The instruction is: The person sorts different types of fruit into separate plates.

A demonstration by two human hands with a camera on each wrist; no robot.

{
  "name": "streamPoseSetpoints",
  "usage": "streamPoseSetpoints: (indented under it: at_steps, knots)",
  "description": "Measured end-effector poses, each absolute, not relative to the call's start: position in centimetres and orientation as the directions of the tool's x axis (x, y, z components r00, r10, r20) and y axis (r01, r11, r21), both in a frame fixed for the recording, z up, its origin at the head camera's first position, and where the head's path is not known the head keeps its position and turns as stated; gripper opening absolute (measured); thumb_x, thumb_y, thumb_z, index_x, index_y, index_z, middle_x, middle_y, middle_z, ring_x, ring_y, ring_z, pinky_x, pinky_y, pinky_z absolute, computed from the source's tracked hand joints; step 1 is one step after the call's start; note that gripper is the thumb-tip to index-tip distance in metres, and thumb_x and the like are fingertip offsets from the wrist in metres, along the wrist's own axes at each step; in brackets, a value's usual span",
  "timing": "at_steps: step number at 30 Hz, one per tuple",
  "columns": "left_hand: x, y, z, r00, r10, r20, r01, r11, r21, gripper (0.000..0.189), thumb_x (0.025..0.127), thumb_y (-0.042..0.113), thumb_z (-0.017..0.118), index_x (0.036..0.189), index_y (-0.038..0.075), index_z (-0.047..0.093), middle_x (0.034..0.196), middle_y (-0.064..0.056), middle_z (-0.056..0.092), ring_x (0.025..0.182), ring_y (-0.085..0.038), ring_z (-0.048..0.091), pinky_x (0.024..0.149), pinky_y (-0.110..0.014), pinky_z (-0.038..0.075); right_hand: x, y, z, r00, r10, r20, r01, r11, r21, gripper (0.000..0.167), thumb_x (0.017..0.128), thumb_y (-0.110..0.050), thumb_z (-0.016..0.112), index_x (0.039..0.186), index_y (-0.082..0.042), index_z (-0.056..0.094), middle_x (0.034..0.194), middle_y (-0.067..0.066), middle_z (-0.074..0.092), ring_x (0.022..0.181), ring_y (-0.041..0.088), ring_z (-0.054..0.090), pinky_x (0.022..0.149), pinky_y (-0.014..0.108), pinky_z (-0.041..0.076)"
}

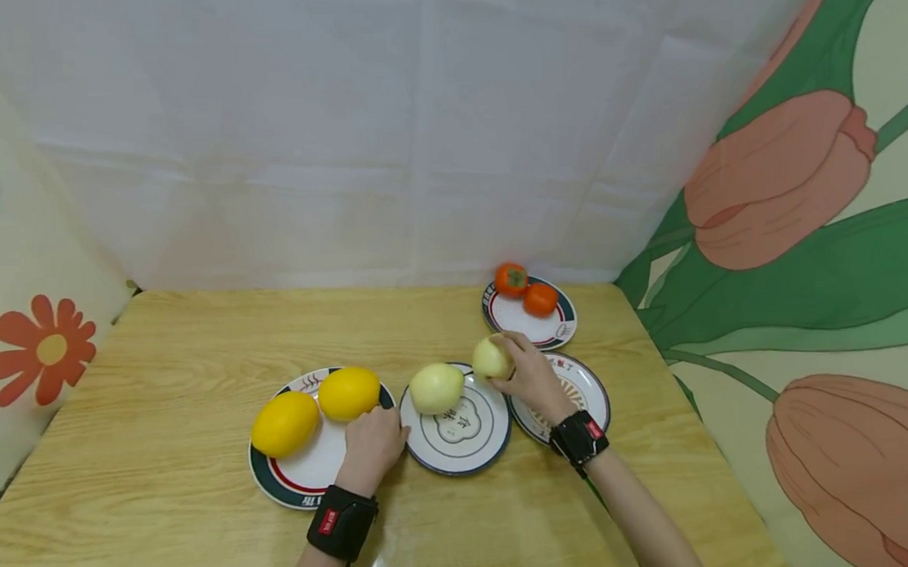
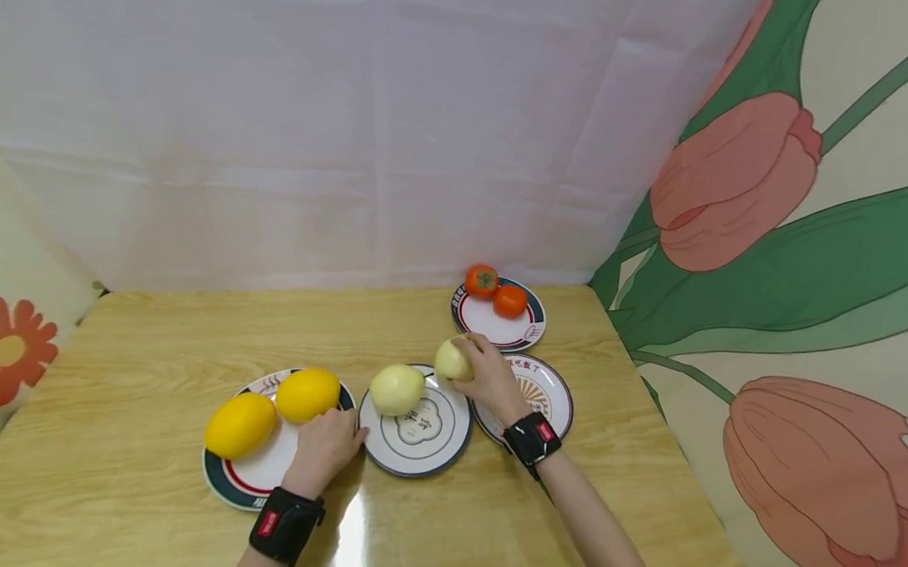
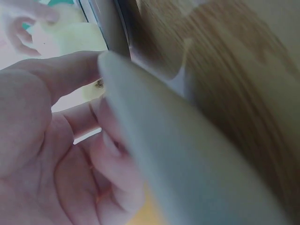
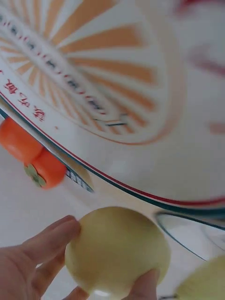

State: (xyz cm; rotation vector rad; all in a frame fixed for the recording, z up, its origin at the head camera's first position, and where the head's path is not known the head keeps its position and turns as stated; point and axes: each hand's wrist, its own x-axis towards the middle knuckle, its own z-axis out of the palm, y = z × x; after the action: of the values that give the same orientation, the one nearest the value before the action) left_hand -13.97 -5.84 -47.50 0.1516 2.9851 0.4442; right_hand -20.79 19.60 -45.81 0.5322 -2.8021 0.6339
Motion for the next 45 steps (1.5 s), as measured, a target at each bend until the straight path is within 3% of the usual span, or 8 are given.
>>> streamPoseSetpoints:
  at_steps: [9,18,23,28,35,40,45]
  knots:
    - [-14.0,-6.0,-47.1,-0.988,0.118,-0.096,0.085,0.953,0.292,0.029,0.088,0.029,0.066,0.087,0.0,0.067,0.06,-0.006,0.048,0.052,-0.019,0.047,0.047,-0.028,0.033,-16.6,18.4,-46.3,-0.895,-0.391,0.214,-0.445,0.815,-0.371,0.068,0.067,-0.023,0.086,0.127,-0.012,0.056,0.135,0.015,0.05,0.118,0.032,0.056,0.095,0.044,0.049]
    - [-14.1,-6.1,-47.1,-0.991,0.104,-0.086,0.076,0.957,0.281,0.03,0.087,0.03,0.067,0.088,0.0,0.067,0.061,-0.006,0.049,0.052,-0.02,0.047,0.046,-0.029,0.035,-15.6,17.8,-46.8,-0.843,-0.459,0.28,-0.532,0.788,-0.31,0.067,0.062,-0.03,0.087,0.121,-0.016,0.058,0.13,0.013,0.052,0.11,0.029,0.058,0.09,0.043,0.051]
    - [-14.1,-6.1,-47.1,-0.988,0.107,-0.11,0.07,0.953,0.295,0.029,0.088,0.03,0.066,0.089,0.001,0.067,0.06,-0.005,0.049,0.052,-0.019,0.047,0.047,-0.027,0.033,-16.0,18.0,-46.4,-0.876,-0.427,0.225,-0.481,0.814,-0.327,0.067,0.072,-0.047,0.078,0.128,-0.018,0.055,0.134,0.012,0.051,0.118,0.03,0.054,0.094,0.047,0.048]
    - [-14.2,-6.2,-47.2,-0.99,0.109,-0.094,0.077,0.953,0.293,0.029,0.088,0.03,0.066,0.088,0.001,0.067,0.06,-0.006,0.049,0.052,-0.019,0.047,0.047,-0.028,0.034,-18.8,19.4,-44.9,-0.913,-0.337,0.229,-0.401,0.84,-0.364,0.064,0.084,-0.048,0.065,0.138,-0.018,0.048,0.14,0.014,0.047,0.126,0.035,0.048,0.097,0.056,0.043]
    - [-14.2,-6.2,-47.4,-0.988,0.114,-0.102,0.079,0.95,0.301,0.03,0.088,0.031,0.066,0.09,0.001,0.067,0.06,-0.006,0.048,0.052,-0.019,0.047,0.047,-0.028,0.033,-26.0,23.0,-43.3,-0.923,-0.188,0.335,-0.31,0.88,-0.359,0.058,0.087,-0.038,0.066,0.134,-0.009,0.048,0.134,0.019,0.049,0.121,0.042,0.048,0.099,0.056,0.04]
    - [-14.0,-6.0,-47.4,-0.986,0.115,-0.124,0.072,0.949,0.307,0.03,0.089,0.031,0.065,0.093,0.001,0.067,0.061,-0.006,0.049,0.053,-0.02,0.047,0.048,-0.027,0.033,-30.1,25.7,-44.0,-0.973,-0.051,0.227,-0.15,0.884,-0.443,0.062,0.09,-0.037,0.063,0.139,-0.005,0.043,0.138,0.025,0.043,0.123,0.043,0.046,0.099,0.056,0.04]
    - [-13.6,-5.8,-47.6,-0.986,0.115,-0.118,0.075,0.951,0.299,0.029,0.088,0.031,0.065,0.092,0.002,0.067,0.06,-0.005,0.048,0.052,-0.019,0.046,0.047,-0.027,0.033,-32.0,27.3,-45.2,-0.991,0.038,0.131,-0.033,0.865,-0.5,0.068,0.089,-0.035,0.062,0.144,-0.006,0.036,0.146,0.025,0.034,0.129,0.044,0.039,0.103,0.057,0.036]
